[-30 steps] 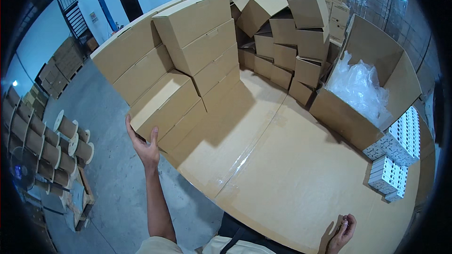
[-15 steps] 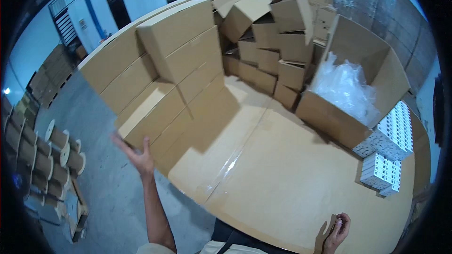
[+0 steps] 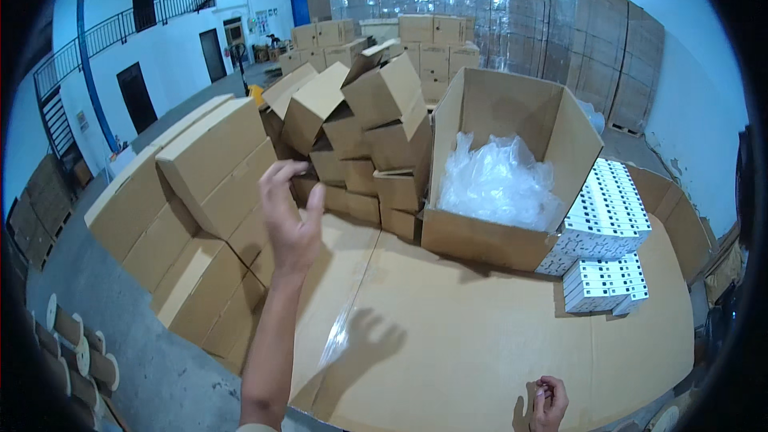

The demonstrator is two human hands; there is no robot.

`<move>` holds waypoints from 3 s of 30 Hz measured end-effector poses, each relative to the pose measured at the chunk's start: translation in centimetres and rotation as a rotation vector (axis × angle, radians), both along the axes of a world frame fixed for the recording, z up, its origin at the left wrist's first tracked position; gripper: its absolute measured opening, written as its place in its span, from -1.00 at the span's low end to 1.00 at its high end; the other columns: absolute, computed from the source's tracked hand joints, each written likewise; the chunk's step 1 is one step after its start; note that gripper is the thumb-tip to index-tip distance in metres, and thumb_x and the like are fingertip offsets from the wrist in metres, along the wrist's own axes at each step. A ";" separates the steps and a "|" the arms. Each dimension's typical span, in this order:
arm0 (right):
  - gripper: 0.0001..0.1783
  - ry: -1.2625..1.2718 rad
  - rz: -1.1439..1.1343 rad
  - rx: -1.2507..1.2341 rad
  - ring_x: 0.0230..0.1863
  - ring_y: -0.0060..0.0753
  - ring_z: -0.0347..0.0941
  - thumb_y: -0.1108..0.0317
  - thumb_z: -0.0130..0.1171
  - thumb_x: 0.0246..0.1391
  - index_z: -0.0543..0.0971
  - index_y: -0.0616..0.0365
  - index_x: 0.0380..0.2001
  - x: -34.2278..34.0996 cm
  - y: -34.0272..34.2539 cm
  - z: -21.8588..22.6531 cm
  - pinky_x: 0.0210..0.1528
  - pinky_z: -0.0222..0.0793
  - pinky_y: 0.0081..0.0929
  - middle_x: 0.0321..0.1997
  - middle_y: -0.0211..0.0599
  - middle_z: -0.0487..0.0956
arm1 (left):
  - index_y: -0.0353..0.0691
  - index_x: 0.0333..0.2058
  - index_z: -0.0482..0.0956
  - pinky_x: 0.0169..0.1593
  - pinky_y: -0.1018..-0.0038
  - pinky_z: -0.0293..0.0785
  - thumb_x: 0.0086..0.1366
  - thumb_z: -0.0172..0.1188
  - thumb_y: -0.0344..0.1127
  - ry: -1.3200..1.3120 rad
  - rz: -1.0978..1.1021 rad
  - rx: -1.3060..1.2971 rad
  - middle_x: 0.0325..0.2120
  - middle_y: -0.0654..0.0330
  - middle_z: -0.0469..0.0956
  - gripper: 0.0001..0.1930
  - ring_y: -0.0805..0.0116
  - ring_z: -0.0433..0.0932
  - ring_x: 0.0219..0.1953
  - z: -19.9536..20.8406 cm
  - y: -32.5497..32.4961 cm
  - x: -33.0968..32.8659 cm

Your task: Packaging small white product boxes into clear plastic bags and then into larger cardboard boxes in a warehouse setting.

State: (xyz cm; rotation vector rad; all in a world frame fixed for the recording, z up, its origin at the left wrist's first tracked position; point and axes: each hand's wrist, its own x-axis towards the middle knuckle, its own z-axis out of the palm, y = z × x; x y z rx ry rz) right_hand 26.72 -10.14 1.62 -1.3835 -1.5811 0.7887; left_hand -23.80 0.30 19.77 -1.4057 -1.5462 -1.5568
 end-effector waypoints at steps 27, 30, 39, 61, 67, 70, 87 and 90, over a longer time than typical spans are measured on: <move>-0.78 -0.288 0.095 0.256 -0.18 -0.04 0.50 0.33 0.23 0.26 0.58 0.29 -0.17 -1.1 0.1 2.5 -0.10 0.45 -0.21 -0.21 -0.03 0.57 | -0.30 -0.04 0.60 0.01 0.02 0.47 0.52 -0.05 0.01 -0.188 0.101 -0.233 -0.20 -0.27 0.63 -0.54 -0.28 0.59 -0.07 12.9 22.4 -9.2; -0.78 -0.308 0.130 0.288 -0.15 -0.02 0.50 0.33 0.23 0.26 0.58 0.28 -0.16 -0.9 0.0 2.2 -0.09 0.45 -0.20 -0.19 -0.01 0.57 | -0.34 -0.06 0.60 -0.04 0.12 0.47 0.55 -0.06 0.04 -0.272 0.142 -0.125 -0.26 -0.22 0.66 -0.50 -0.14 0.64 -0.13 13.3 22.3 -10.0; -0.70 -0.138 0.173 0.193 -0.09 -0.04 0.50 0.25 0.21 0.30 0.55 0.25 -0.06 -1.1 0.3 0.6 -0.01 0.45 -0.16 -0.04 -0.04 0.56 | -0.42 0.10 0.52 0.09 0.29 0.51 0.56 -0.02 -0.02 -0.828 -0.477 0.504 -0.01 0.06 0.62 -0.49 0.20 0.62 -0.01 15.5 13.0 -9.8; -0.34 -0.023 0.563 0.420 0.36 0.12 0.29 0.22 0.28 0.18 0.34 0.18 0.28 -18.2 16.5 6.5 0.35 0.27 -0.13 0.36 0.08 0.33 | -0.23 0.30 0.36 0.40 0.19 0.29 0.62 -0.24 -0.08 -1.221 -0.431 0.208 0.30 0.01 0.34 -0.52 0.09 0.36 0.32 -11.4 -10.2 14.9; -0.36 -0.178 0.643 0.320 0.38 0.06 0.29 0.16 0.37 0.08 0.44 0.10 0.20 -19.5 18.6 4.7 0.40 0.23 -0.08 0.37 -0.01 0.35 | -0.26 0.35 0.24 0.41 0.20 0.25 0.62 -0.20 -0.09 -1.268 -0.343 0.168 0.33 0.01 0.29 -0.51 0.10 0.31 0.35 -14.9 -10.1 15.4; -0.45 -0.216 0.673 0.320 0.29 0.00 0.37 0.18 0.38 0.06 0.50 0.13 0.10 -19.6 19.2 3.7 0.34 0.31 -0.12 0.29 -0.07 0.42 | -0.32 0.30 0.28 0.33 0.20 0.32 0.54 -0.06 -0.15 -1.050 -0.097 0.113 0.24 0.00 0.36 -0.51 0.11 0.39 0.25 -15.7 -11.1 16.6; -0.75 -0.218 0.531 0.183 -0.29 0.16 0.57 0.25 0.14 0.30 0.58 0.26 -0.24 -21.2 21.3 6.1 -0.17 0.46 -0.03 -0.39 0.09 0.61 | -0.25 -0.10 0.62 0.13 0.12 0.41 0.21 0.30 -0.38 0.259 -0.227 -0.779 -0.20 0.07 0.57 -0.73 -0.03 0.52 -0.06 -8.8 -14.3 16.0; -0.70 -0.150 0.459 0.083 -0.38 0.15 0.51 0.23 0.12 0.32 0.54 0.31 -0.31 -21.5 22.2 5.5 -0.25 0.40 -0.05 -0.44 0.13 0.56 | -0.25 -0.14 0.65 0.11 0.13 0.42 0.19 0.27 -0.41 0.250 -0.218 -0.699 -0.20 0.07 0.57 -0.75 0.00 0.52 -0.06 -9.7 -17.9 15.8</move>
